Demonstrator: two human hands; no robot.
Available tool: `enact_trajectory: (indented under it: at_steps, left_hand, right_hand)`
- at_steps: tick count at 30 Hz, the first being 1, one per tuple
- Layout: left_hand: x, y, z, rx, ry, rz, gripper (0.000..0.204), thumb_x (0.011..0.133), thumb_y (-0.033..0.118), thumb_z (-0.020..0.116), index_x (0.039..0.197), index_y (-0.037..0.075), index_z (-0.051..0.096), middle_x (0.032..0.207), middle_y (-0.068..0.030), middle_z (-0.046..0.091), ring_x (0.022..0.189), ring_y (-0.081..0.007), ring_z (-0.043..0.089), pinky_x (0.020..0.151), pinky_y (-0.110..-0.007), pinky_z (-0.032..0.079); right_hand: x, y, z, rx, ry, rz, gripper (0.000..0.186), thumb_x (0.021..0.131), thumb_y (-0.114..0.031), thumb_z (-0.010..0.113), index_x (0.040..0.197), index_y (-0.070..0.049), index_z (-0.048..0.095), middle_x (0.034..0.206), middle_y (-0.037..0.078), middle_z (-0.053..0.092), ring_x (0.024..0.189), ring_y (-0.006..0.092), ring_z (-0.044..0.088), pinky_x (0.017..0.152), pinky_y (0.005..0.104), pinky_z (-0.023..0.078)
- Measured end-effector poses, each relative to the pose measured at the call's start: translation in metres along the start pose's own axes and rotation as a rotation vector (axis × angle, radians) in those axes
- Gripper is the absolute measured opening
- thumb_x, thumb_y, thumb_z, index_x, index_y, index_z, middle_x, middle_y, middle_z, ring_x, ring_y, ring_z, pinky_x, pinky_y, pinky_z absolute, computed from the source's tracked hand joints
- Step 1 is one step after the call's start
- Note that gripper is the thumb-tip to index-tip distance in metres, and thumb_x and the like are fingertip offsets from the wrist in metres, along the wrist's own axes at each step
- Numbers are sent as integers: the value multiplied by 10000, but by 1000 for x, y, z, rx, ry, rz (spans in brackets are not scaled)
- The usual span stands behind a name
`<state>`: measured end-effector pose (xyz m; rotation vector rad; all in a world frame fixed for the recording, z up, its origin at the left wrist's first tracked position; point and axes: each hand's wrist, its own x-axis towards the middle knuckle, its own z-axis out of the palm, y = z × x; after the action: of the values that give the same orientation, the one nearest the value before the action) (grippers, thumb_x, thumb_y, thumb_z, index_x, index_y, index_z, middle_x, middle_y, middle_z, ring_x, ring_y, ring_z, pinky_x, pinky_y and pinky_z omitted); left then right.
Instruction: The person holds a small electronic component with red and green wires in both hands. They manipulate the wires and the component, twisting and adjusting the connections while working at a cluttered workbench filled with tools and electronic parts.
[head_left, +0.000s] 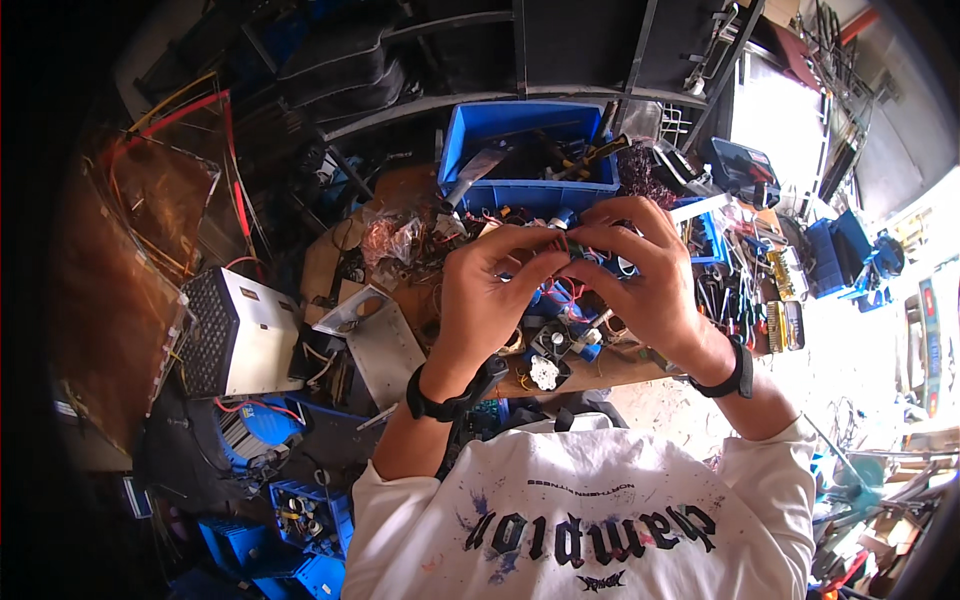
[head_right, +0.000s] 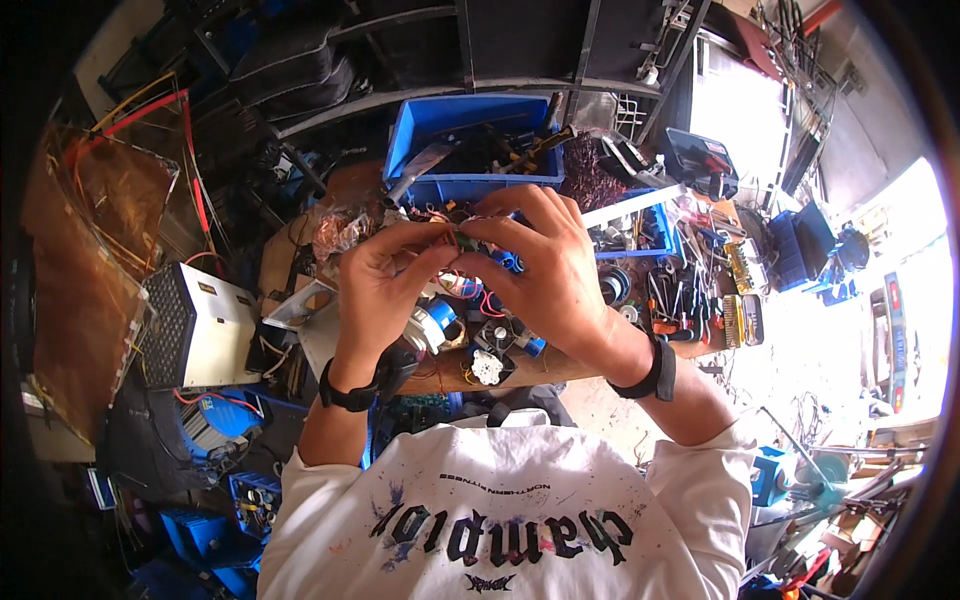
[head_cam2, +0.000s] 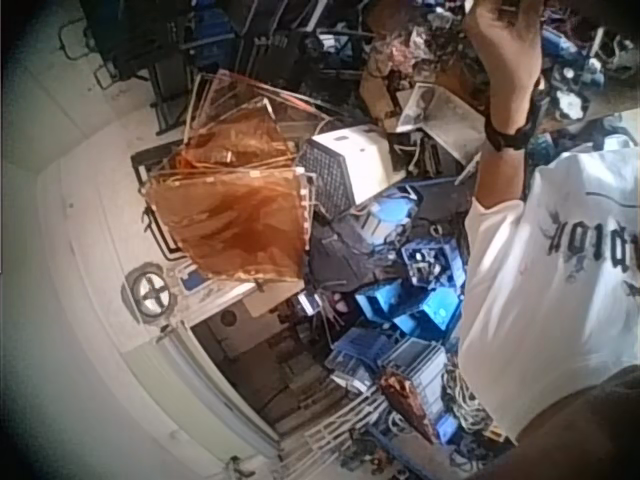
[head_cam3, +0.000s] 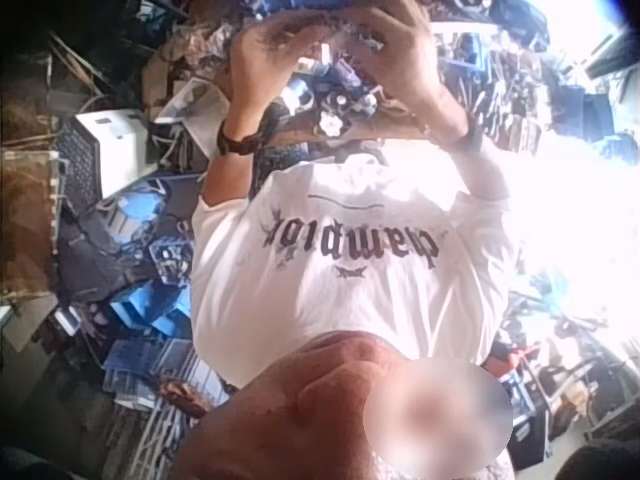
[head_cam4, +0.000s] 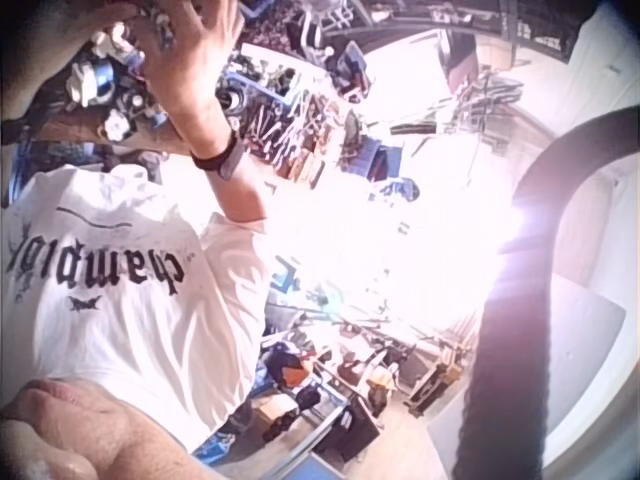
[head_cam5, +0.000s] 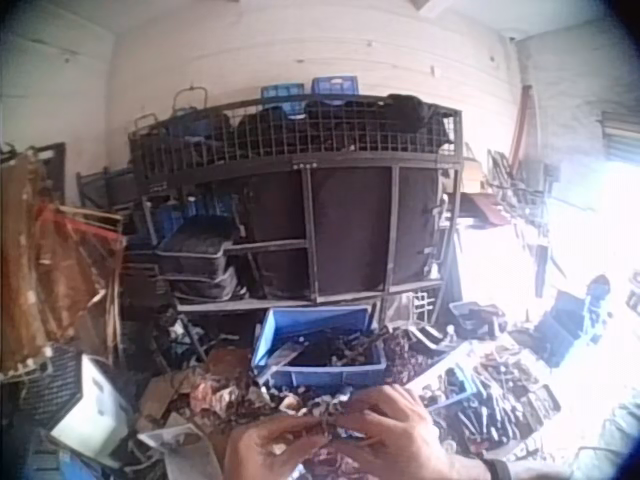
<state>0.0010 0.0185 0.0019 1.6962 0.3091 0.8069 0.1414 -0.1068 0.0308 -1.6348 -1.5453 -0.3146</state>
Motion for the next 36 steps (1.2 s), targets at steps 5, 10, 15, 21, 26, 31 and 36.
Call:
enact_trajectory:
  at_steps: [5,10,15,21,26,31,36]
  left_hand:
    - [1,1,4,-31,10,-51,164,847,79,716,994,6,718,926,-88,703,753,-116,669,644,-228,514]
    - [3,0,3,125,29,118,188,820,63,734,997,7,707,926,-84,690,757,-133,666,645,-238,519]
    - [-3,-2,10,396,108,297,251,764,24,760,1004,10,689,953,-90,671,788,-179,655,687,-269,518]
    - [-5,-15,17,470,93,415,281,738,55,769,1001,25,671,981,-104,648,885,-283,637,765,-351,513]
    - [-6,-23,25,404,105,364,283,766,35,736,1035,24,647,1011,-118,637,911,-302,627,787,-390,500]
    - [-3,-26,45,363,153,345,241,825,13,650,1065,25,621,989,-135,621,902,-339,610,779,-397,497]
    - [5,-11,64,534,94,359,221,845,7,611,1066,23,610,1000,-156,619,925,-357,609,788,-406,494]
  right_hand:
    - [-1,-5,0,30,36,12,171,719,-124,777,886,-116,744,899,32,646,825,229,614,746,346,462]
    - [-2,-5,2,287,-38,266,130,754,-74,746,884,-65,739,929,84,662,885,256,632,812,348,482]
    - [-5,-3,9,398,-91,419,105,776,-65,728,867,-15,725,963,110,669,920,251,640,847,352,489]
    - [-18,16,13,581,-128,659,166,864,-111,687,961,23,668,905,86,666,846,141,629,770,275,495]
    - [-19,24,2,713,-207,784,197,938,-184,618,1019,-4,618,851,12,646,756,52,564,665,219,477]
    - [-14,32,-16,690,-336,824,186,953,-175,587,1003,4,602,830,10,621,759,60,566,664,228,493]
    - [-5,52,-40,761,-347,746,156,966,-148,541,982,2,581,820,26,602,738,71,572,641,236,519]
